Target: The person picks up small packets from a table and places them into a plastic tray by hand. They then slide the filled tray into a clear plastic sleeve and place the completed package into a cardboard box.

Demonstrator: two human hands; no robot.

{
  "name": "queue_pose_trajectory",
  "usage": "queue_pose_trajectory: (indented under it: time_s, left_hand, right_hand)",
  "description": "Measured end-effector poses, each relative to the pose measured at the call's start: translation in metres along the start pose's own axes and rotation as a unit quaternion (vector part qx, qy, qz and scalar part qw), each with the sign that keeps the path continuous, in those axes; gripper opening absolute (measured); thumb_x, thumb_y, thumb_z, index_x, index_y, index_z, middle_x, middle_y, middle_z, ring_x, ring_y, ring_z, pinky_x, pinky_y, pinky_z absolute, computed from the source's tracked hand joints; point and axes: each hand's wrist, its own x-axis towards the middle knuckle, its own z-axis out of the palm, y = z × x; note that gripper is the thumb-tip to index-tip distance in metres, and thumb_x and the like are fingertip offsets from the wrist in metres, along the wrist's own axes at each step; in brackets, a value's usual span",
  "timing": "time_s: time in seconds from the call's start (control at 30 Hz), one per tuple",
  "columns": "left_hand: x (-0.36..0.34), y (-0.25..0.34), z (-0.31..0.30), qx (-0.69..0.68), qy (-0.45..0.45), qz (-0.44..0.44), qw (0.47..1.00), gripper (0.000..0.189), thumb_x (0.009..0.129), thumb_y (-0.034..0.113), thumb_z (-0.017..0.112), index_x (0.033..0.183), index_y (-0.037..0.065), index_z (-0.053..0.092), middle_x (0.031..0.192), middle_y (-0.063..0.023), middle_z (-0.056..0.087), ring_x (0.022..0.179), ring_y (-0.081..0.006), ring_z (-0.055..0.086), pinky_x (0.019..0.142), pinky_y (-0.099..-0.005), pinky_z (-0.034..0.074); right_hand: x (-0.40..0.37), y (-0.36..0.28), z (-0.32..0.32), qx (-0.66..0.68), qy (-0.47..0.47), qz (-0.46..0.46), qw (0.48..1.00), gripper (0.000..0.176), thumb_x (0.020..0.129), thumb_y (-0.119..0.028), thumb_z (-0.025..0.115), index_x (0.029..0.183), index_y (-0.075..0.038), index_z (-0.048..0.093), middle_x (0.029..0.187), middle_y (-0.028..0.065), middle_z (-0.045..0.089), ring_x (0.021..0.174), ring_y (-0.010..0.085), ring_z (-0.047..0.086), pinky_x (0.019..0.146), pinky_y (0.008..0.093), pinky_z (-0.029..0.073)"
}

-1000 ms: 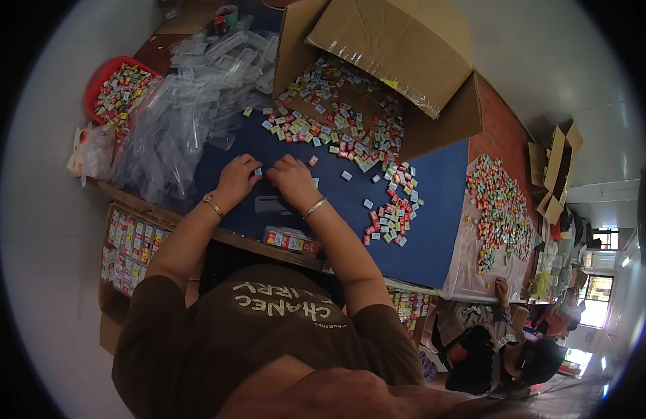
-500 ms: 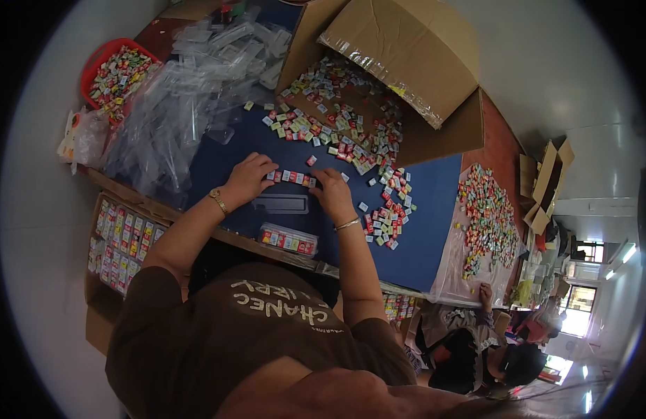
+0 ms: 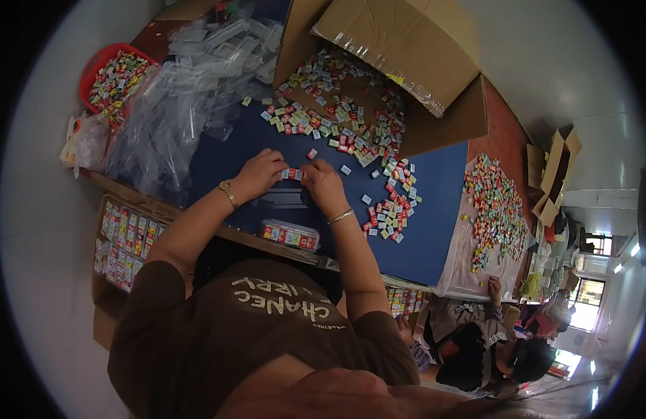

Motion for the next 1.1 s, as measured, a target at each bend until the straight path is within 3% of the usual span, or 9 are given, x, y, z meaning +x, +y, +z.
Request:
queue_pose_trajectory:
  time_s: [0.17,0.37,0.53,0.7,0.87,1.1]
  left_hand:
    - [-0.042,0.031,-0.013,-0.009,-0.003,-0.019,1.0,0.031,0.078,0.008,0.075,0.108,0.007,0.067,0.105,-0.0053,0.058,0.101,-0.0249,0.056,0.086,-0.0358,0.05]
    - [-0.075,0.034,-0.002,-0.015,0.069,-0.049,0.996,0.037,0.075,0.007,0.079,0.11,0.003,0.067,0.109,-0.0086,0.06,0.102,-0.0264,0.059,0.084,-0.0359,0.054]
    - [-0.082,0.029,0.0,-0.027,0.113,-0.064,0.991,0.039,0.074,0.01,0.08,0.11,0.003,0.067,0.115,-0.008,0.06,0.105,-0.026,0.059,0.085,-0.0353,0.054]
    - [-0.088,0.03,-0.009,0.001,0.059,-0.052,0.997,0.048,0.071,0.012,0.082,0.116,0.006,0.065,0.118,-0.007,0.06,0.109,-0.0256,0.057,0.09,-0.0365,0.052]
    - [-0.081,0.021,-0.009,0.019,0.026,-0.05,0.998,0.055,0.07,0.012,0.082,0.121,0.007,0.063,0.12,-0.0071,0.059,0.11,-0.0252,0.056,0.092,-0.0372,0.051]
    - [-0.082,0.046,-0.034,-0.023,0.017,0.029,0.999,0.047,0.071,0.009,0.079,0.115,0.005,0.065,0.117,-0.008,0.06,0.105,-0.0254,0.059,0.087,-0.035,0.053]
  right_hand:
    - [-0.02,-0.029,-0.02,0.018,-0.076,-0.027,0.997,0.029,0.076,-0.01,0.075,0.104,-0.009,0.07,0.097,0.0106,0.061,0.088,0.0315,0.063,0.076,0.0412,0.053]
    - [-0.039,-0.027,-0.013,0.051,-0.059,0.031,0.996,0.021,0.075,-0.009,0.075,0.095,-0.006,0.068,0.096,0.0095,0.061,0.087,0.0317,0.064,0.075,0.0413,0.053]
    - [-0.043,-0.027,-0.012,0.014,-0.019,0.02,1.0,0.018,0.074,-0.009,0.075,0.09,-0.005,0.066,0.097,0.008,0.062,0.089,0.0306,0.063,0.076,0.0406,0.053]
    - [-0.045,-0.019,-0.011,0.01,-0.037,0.022,0.999,0.024,0.071,-0.007,0.076,0.093,-0.006,0.065,0.101,0.0066,0.062,0.095,0.0295,0.06,0.081,0.04,0.052]
    - [-0.035,-0.024,-0.014,0.017,-0.044,-0.089,0.995,0.038,0.066,-0.002,0.076,0.101,-0.006,0.062,0.106,0.0077,0.061,0.102,0.0299,0.057,0.088,0.039,0.051]
    - [-0.065,-0.049,-0.051,0.005,-0.072,-0.067,0.995,0.036,0.067,-0.001,0.076,0.1,-0.006,0.062,0.105,0.0092,0.061,0.099,0.0302,0.058,0.087,0.0391,0.05]
